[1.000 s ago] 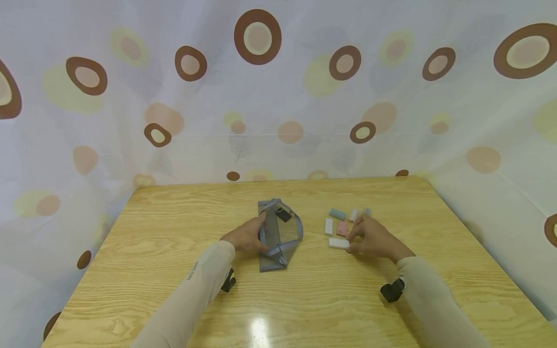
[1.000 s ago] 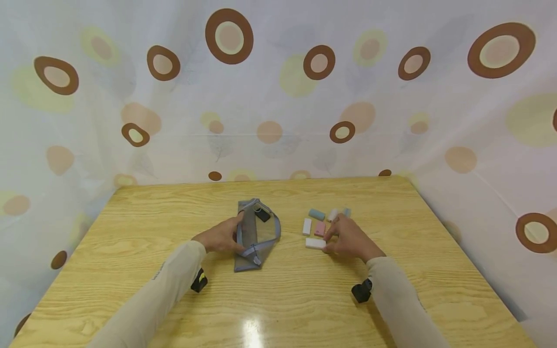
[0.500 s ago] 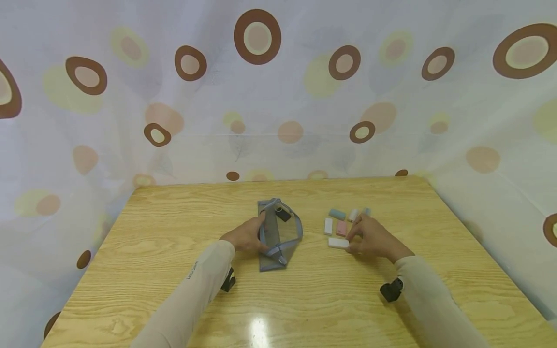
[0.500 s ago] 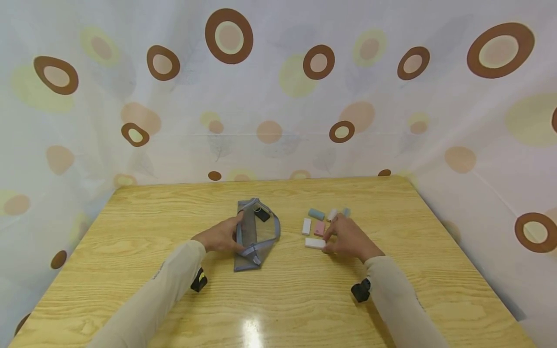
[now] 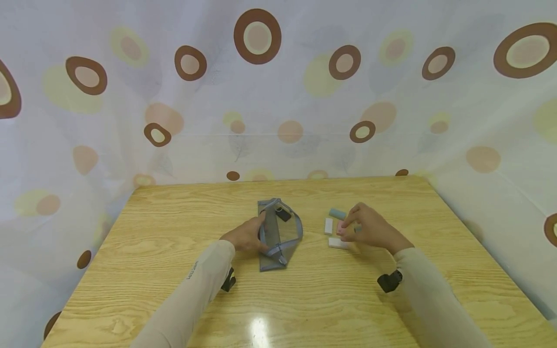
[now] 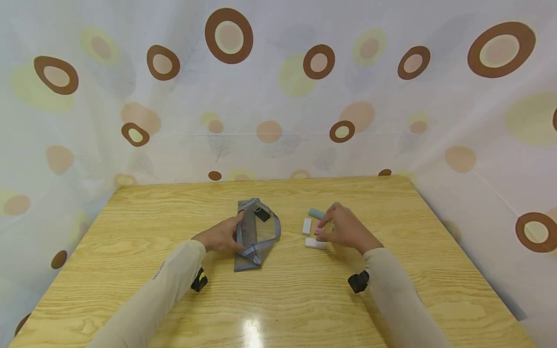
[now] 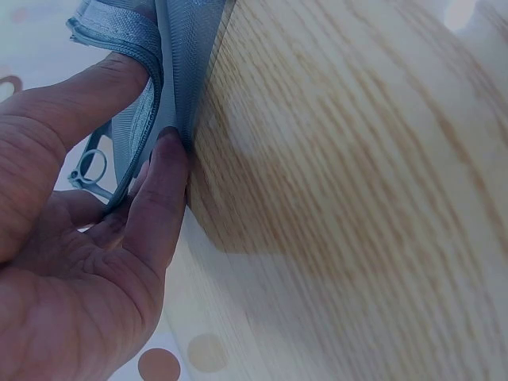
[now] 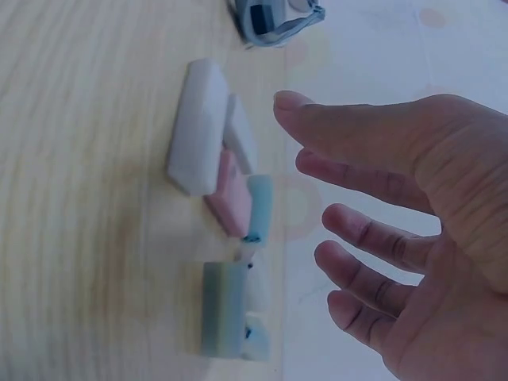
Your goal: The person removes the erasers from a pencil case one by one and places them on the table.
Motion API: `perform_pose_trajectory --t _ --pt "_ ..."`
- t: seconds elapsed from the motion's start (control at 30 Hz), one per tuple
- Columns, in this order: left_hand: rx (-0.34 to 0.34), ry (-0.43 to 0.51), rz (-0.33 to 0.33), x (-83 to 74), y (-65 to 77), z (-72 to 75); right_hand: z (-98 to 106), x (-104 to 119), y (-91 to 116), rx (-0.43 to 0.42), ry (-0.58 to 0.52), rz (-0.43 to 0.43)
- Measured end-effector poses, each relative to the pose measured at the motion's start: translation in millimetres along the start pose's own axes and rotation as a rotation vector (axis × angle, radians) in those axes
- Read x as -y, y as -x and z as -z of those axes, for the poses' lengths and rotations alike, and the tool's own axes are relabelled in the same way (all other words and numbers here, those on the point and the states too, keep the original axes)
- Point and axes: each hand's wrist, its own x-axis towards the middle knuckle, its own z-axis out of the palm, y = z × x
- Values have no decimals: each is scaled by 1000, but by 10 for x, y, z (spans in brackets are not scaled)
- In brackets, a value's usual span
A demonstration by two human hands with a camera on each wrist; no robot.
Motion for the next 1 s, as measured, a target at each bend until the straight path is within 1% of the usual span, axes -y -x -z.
perform_pose_trajectory --t 0.13,0.3,0.5,0.73,1.0 --pt "0 -18 -2 -4 7 6 16 63 -85 -20 -28 32" --pt "2 -15 -8 -7 18 15 -25 151 -215 -57 -67 49" --pt "4 -3 -8 -8 39 30 -90 254 -370 -106 -40 28" --pt "-4 -14 5 3 48 38 -164 403 -533 -115 -51 -27" --pt "7 -29 -5 -32 62 34 -319 477 -686 -130 -57 -42"
